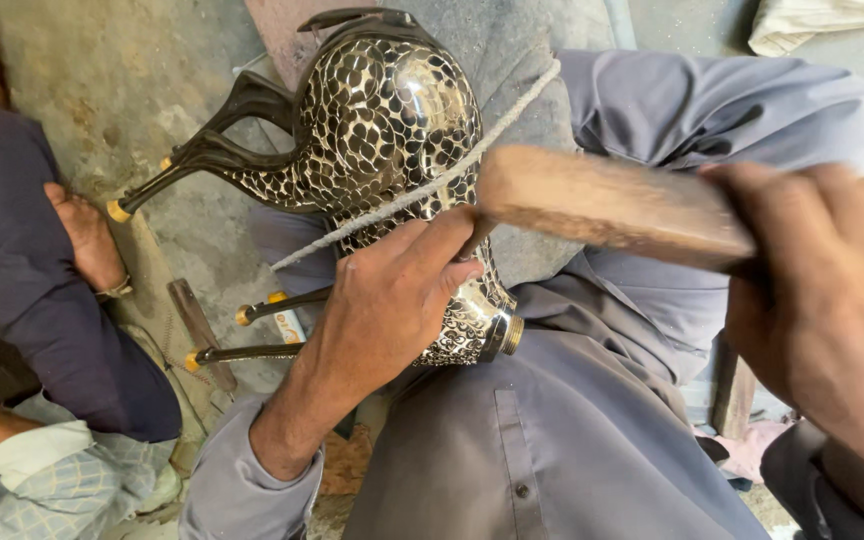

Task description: The person sits on the floor and uses a wooden mallet to repeatedly strike a metal chisel held against a brass giraffe figurine. The person creates a textured, hammered pattern on the figurine's surface by striking the chisel in a rhythmic manner.

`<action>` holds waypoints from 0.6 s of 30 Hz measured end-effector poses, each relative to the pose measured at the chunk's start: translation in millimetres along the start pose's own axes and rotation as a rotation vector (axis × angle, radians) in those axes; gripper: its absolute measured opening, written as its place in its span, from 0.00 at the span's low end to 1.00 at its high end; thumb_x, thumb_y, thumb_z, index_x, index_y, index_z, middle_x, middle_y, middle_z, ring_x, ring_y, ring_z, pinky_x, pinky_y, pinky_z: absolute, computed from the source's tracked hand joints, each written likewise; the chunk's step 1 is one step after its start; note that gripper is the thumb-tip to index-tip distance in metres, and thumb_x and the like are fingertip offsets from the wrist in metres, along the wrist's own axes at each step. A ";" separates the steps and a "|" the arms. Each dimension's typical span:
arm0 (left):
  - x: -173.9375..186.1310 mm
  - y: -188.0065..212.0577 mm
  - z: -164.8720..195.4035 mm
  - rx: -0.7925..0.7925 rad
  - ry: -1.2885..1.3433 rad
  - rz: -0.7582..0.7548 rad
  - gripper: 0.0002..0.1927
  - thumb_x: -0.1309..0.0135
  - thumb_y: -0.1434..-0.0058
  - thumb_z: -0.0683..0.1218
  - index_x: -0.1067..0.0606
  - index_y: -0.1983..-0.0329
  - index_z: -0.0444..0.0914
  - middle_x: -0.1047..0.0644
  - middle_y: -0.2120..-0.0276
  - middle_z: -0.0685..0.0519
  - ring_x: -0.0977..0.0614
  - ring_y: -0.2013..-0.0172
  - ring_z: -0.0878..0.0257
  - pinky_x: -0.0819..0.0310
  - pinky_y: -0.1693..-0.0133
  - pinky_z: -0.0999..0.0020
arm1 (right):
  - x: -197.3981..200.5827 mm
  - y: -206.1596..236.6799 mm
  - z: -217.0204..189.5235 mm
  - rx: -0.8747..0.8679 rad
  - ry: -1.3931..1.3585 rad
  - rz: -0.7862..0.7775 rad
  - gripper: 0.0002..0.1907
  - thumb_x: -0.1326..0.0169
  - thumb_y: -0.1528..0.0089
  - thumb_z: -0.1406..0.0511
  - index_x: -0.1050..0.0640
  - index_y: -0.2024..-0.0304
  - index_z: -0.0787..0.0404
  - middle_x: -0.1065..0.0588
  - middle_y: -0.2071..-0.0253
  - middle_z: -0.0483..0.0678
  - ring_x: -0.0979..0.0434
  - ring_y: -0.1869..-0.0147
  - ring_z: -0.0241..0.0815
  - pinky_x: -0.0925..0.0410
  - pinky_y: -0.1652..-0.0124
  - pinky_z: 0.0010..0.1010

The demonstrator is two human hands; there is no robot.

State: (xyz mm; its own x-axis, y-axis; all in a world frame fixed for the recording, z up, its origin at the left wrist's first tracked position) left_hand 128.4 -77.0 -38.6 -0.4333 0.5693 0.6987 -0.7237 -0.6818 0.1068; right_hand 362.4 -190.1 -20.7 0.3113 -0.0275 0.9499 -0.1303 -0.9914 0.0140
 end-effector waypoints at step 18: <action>-0.6 4.1 -1.3 -0.028 0.026 -0.015 0.20 0.39 0.33 0.42 0.28 0.40 0.41 0.23 0.66 0.47 0.18 0.68 0.50 0.26 0.68 0.57 | -17.4 20.2 11.4 -0.050 -0.094 -0.031 0.27 0.46 0.38 0.73 0.31 0.36 0.65 0.26 0.57 0.58 0.24 0.59 0.49 0.29 0.60 0.37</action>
State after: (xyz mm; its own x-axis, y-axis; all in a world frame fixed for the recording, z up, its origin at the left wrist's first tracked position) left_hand 125.0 -79.6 -39.5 -0.4363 0.5913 0.6782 -0.7448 -0.6603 0.0965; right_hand 365.0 -211.1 -40.5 0.4025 -0.0110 0.9154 -0.1656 -0.9843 0.0609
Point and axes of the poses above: each hand's wrist, its own y-axis away from the middle knuckle, its own x-axis out of the back of the hand, z = x × y, the point moved 5 cm from there along -y, towards the middle knuckle
